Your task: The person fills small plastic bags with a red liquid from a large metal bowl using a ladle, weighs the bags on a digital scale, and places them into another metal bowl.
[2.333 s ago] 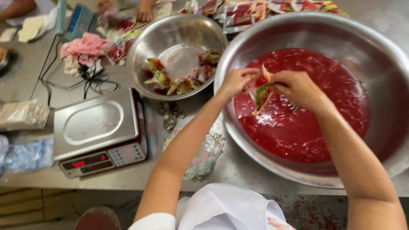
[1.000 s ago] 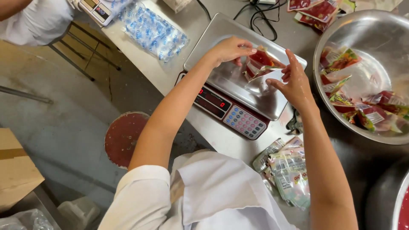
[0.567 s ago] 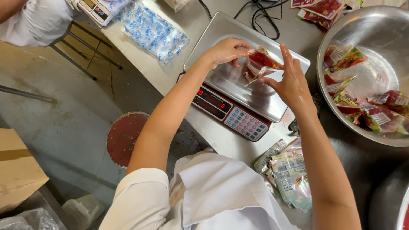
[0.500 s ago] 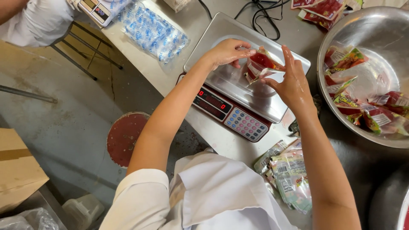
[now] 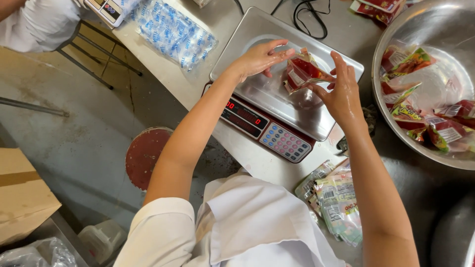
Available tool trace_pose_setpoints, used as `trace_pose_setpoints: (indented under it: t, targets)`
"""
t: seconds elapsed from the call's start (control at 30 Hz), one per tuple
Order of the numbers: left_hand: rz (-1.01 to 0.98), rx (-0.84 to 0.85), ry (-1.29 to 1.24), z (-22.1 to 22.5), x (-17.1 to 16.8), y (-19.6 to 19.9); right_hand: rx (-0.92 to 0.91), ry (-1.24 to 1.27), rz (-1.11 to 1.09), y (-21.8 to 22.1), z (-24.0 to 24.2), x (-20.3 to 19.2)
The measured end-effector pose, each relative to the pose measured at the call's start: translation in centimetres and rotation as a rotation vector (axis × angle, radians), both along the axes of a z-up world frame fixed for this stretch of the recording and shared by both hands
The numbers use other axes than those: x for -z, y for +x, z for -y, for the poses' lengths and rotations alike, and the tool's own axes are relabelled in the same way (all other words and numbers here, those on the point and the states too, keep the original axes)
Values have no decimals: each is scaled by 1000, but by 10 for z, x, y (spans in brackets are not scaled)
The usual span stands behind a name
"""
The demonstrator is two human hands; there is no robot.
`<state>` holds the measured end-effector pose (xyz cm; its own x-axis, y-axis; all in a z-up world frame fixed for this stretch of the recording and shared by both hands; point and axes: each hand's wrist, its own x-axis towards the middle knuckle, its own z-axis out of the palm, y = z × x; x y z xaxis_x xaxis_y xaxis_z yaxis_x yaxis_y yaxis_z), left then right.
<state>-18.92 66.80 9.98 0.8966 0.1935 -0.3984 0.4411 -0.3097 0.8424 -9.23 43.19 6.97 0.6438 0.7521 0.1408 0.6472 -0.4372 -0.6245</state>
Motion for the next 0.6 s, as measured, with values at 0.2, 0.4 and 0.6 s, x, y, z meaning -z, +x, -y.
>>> trace_pose_setpoints:
  t: [0.2, 0.4, 0.6]
  targets:
    - [36, -29, -27, -6, 4, -5, 6, 53, 67, 6, 2, 13]
    - [162, -153, -161, 1, 7, 7, -40, 91, 561, 23, -18, 31]
    - [372, -260, -277, -10, 30, 5, -87, 165, 527, 69, -1, 4]
